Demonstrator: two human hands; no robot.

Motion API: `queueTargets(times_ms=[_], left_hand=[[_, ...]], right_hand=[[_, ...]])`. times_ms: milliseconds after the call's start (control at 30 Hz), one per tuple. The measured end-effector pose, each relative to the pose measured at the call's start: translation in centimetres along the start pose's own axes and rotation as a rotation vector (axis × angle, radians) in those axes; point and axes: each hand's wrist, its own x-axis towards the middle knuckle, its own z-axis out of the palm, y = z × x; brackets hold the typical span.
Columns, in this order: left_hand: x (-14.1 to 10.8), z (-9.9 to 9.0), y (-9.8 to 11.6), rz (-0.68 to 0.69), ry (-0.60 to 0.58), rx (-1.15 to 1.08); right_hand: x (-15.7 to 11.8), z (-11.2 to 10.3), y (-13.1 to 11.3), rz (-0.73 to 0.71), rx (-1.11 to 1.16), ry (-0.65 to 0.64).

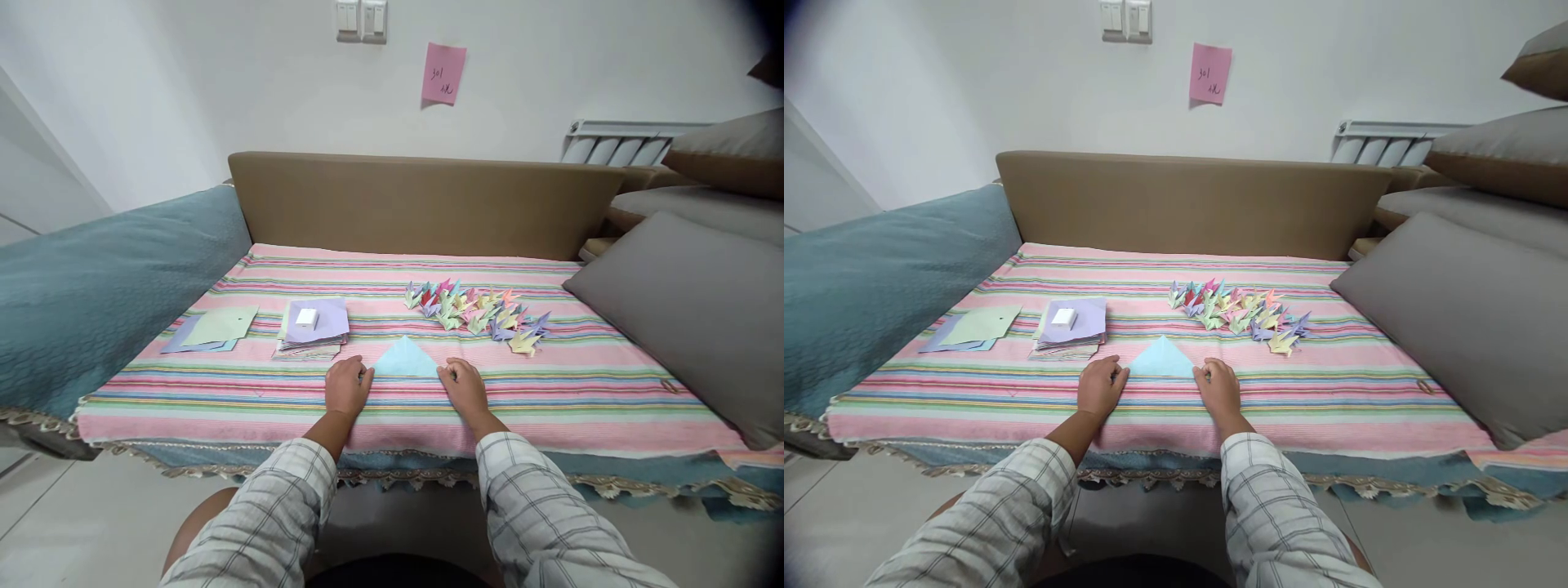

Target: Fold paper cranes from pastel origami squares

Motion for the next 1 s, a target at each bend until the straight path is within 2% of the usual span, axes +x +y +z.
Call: queueTargets(times_ms=[467,700,800,933,1000], left_hand=[[0.0,0.1,-0.1,-0.016,-0.007,0.035],[-0.4,-0.2,0.3,0.092,0.029,0.049],[-0.9,-0.7,1.2,0.267,0.017,0.086],[-1.5,-0.6,3.0,0.763,-0.241,0.045],[-1.6,-0.1,3.8,0.881,-0.313,0.05]], right_hand=[[-0.1,0.1,0.0,-0.008,-0.035,0.021],[-0.1,0.1,-0.1,0.004,-0.036,0.023],[-0.1,0.2,0.1,-0.006,-0.042,0.031],[-0.1,0.5,0.3,-0.023,-0.055,0.054],[-0.1,0.6,0.4,-0.036,-0.065,0.068]])
